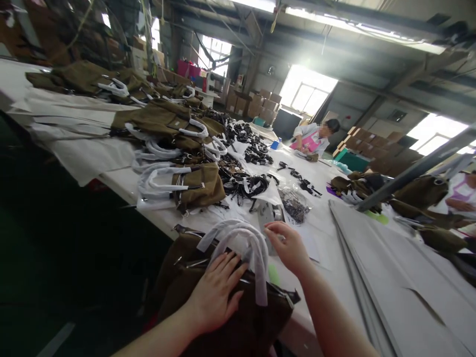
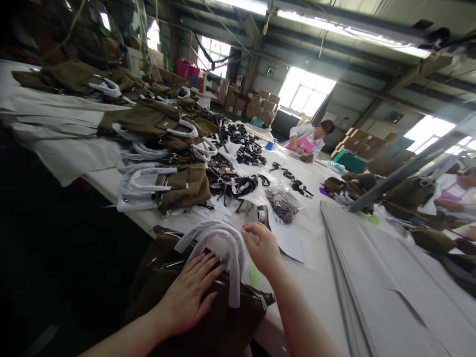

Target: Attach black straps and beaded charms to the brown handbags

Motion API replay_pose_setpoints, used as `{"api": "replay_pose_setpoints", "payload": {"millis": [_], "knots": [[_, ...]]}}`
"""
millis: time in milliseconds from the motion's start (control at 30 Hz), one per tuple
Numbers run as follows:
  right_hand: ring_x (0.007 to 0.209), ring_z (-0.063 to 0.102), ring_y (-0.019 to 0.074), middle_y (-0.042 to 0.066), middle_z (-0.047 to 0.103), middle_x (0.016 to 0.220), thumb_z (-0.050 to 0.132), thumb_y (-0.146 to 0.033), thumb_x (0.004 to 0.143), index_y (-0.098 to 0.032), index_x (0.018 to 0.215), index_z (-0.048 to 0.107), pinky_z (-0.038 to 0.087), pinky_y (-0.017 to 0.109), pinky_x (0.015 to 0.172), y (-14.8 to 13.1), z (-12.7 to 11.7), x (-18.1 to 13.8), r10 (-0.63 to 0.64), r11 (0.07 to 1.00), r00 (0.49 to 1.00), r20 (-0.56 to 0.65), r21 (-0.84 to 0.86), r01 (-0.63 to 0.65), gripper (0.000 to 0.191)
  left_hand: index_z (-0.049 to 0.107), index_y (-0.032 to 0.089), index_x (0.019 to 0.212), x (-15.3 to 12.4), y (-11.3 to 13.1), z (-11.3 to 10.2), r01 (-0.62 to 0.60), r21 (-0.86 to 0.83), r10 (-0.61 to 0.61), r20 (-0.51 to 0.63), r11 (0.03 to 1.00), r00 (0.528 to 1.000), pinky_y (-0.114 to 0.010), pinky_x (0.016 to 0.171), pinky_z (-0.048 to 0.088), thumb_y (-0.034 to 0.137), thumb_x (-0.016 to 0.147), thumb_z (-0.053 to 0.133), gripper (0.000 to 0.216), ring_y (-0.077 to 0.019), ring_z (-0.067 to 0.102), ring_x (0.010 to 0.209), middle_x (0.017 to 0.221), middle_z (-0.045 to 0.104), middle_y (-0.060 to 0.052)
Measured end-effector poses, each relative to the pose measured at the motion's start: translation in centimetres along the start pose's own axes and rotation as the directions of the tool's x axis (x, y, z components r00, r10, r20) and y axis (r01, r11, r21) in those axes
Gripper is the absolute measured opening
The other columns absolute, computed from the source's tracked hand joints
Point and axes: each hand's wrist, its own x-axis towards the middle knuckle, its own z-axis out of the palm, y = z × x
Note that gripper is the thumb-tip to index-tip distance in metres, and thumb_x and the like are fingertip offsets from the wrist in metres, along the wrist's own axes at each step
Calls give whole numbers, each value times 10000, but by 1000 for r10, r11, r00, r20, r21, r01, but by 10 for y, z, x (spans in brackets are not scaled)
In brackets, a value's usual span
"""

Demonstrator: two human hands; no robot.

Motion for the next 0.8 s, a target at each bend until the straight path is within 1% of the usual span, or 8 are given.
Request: {"api": "replay_pose_setpoints", "payload": {"millis": [67, 167, 267, 367, 467, 567, 667, 800], "knots": [[945, 660, 205, 69, 727, 1021, 527, -322, 936, -198, 898, 691, 496, 305, 857, 5, 21, 31, 13, 994, 997, 72, -113, -5, 210, 421, 242, 1486, -3, -3, 4, -3, -16, 3, 13, 1000, 1000, -493, 1165, 368, 302, 895, 549, 608, -295, 413, 1410, 1518, 474, -92], [962, 663, 187, 69, 737, 1033, 477, -311, 974, -176, 1027, 701, 487, 263, 864, 12, 52, 79, 80, 946, 980, 184, -323, -16, 267, 390, 244, 1503, -6, -10, 13, -7, -53, 7, 0, 999, 1000, -511, 1161, 371, 301, 877, 565, 653, -304, 404, 1416, 1531, 457, -97], [1042, 649, 203, 83, 722, 1124, 474, -263, 976, -177, 1132, 693, 463, 266, 913, 16, 78, 122, 127, 906, 962, 241, -423, -13, 282, 380, 250, 1508, -7, -16, 18, -24, -96, 23, -4, 995, 1000, -522, 1163, 368, 298, 861, 577, 678, -305, 414, 1411, 1525, 465, -92], [1130, 614, 230, 104, 667, 1234, 445, -165, 970, -213, 1294, 624, 432, 297, 953, 18, 99, 152, 163, 854, 945, 282, -521, 8, 374, 386, 264, 1503, -8, -19, 19, -27, -129, 29, 15, 991, 999, -520, 1165, 370, 308, 852, 588, 683, -304, 444, 1391, 1510, 484, -91], [1149, 605, 240, 112, 638, 1243, 446, -108, 954, -271, 1347, 587, 429, 311, 941, 22, 115, 167, 199, 809, 921, 335, -586, 38, 448, 368, 278, 1513, -9, -21, 21, -21, -152, 24, 18, 988, 1000, -516, 1165, 372, 306, 833, 603, 719, -310, 454, 1382, 1504, 493, -88], [1182, 584, 252, 146, 631, 1233, 473, -137, 961, -207, 1222, 670, 421, 320, 958, 29, 123, 172, 233, 797, 911, 340, -603, 21, 335, 336, 283, 1529, -10, -23, 24, -26, -165, 27, 5, 986, 1000, -513, 1168, 370, 292, 817, 609, 762, -311, 443, 1390, 1517, 480, -78], [1192, 578, 256, 177, 646, 1218, 511, -169, 965, -126, 1084, 711, 416, 344, 994, 40, 120, 170, 275, 817, 917, 289, -573, -64, 237, 325, 283, 1534, -11, -23, 27, -39, -169, 34, -30, 985, 999, -505, 1172, 367, 284, 827, 598, 758, -302, 434, 1398, 1527, 469, -68], [1023, 655, 230, 98, 719, 1035, 642, -198, 895, -131, 933, 707, 496, 405, 930, 51, 105, 166, 344, 872, 913, 220, -435, -224, 101, 366, 273, 1514, -11, -23, 27, -45, -160, 36, -54, 986, 998, -499, 1177, 355, 293, 848, 588, 703, -294, 431, 1401, 1523, 474, -70]]}}
